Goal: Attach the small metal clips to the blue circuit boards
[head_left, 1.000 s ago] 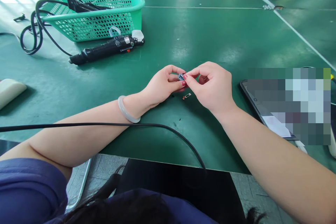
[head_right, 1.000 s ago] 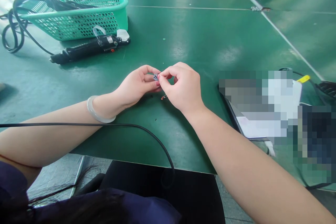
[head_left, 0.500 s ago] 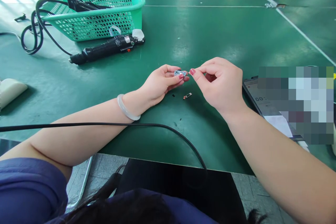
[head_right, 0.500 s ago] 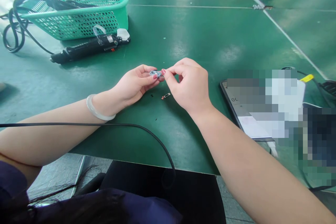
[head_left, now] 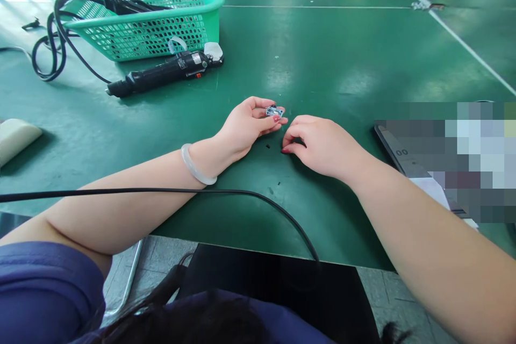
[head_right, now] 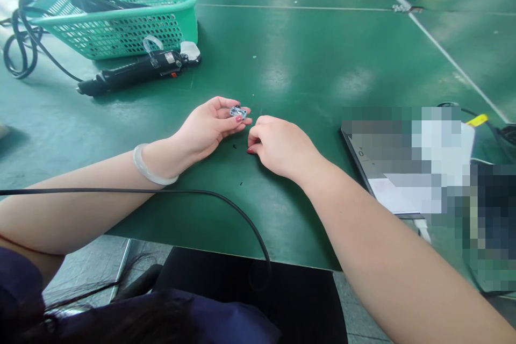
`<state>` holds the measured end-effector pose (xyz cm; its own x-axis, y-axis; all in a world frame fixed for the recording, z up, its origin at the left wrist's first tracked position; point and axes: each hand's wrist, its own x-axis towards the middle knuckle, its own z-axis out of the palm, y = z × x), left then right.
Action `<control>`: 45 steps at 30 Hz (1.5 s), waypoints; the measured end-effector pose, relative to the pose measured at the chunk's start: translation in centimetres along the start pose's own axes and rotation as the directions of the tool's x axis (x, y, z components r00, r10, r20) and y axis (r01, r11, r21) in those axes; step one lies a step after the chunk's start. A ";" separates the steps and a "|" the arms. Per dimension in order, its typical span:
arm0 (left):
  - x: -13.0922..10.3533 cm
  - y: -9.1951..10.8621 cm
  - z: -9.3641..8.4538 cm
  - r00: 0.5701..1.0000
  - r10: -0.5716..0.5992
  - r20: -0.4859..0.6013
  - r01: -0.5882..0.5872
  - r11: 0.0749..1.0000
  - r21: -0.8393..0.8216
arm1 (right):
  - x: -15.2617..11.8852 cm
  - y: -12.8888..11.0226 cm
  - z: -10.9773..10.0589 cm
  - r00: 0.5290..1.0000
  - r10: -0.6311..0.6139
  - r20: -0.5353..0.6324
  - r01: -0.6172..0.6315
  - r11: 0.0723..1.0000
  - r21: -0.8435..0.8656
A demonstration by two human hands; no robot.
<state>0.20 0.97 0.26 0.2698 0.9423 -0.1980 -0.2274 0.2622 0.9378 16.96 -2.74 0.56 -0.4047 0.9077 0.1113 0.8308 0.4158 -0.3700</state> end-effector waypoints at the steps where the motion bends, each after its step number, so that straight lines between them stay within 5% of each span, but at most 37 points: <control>1: -0.1 -0.1 0.0 1.000 0.007 0.007 -0.007 1.000 0.026 | 0.0 0.0 0.1 1.000 -0.012 0.000 0.012 1.000 -0.028; 8: -0.1 -0.1 0.0 0.993 0.120 -0.009 -0.118 0.987 0.104 | 0.1 0.2 0.3 0.996 -0.065 -0.052 0.065 0.998 -0.016; 12: -0.4 0.2 0.1 0.978 0.209 0.015 -0.210 0.975 0.069 | 0.0 -0.3 -0.8 0.945 0.024 -0.325 0.035 0.984 0.175; 15: -0.6 0.2 0.2 0.979 0.166 0.117 -0.176 0.981 0.079 | -0.3 -0.6 -1.5 0.884 0.085 -0.459 0.036 0.968 0.247; 27: -1.0 0.4 0.1 0.928 0.025 0.372 -0.027 1.000 0.001 | -0.4 0.4 -1.7 0.893 -0.025 -0.450 0.231 0.883 0.409; 33: -0.9 0.0 -0.3 0.875 0.019 0.484 -0.011 1.000 -0.020 | -0.2 1.0 -1.7 0.860 -0.123 -0.495 0.370 0.818 0.440; 45: -0.9 0.1 -0.8 0.743 -0.050 0.668 0.144 0.986 -0.086 | -0.6 0.6 -2.0 0.839 -0.201 -0.506 0.432 0.812 0.393</control>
<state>-0.85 0.37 0.33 0.8366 0.5478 -0.0040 -0.2658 0.4123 0.8714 18.40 -2.90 2.09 -0.3136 0.7066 0.6343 0.3495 0.7070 -0.6148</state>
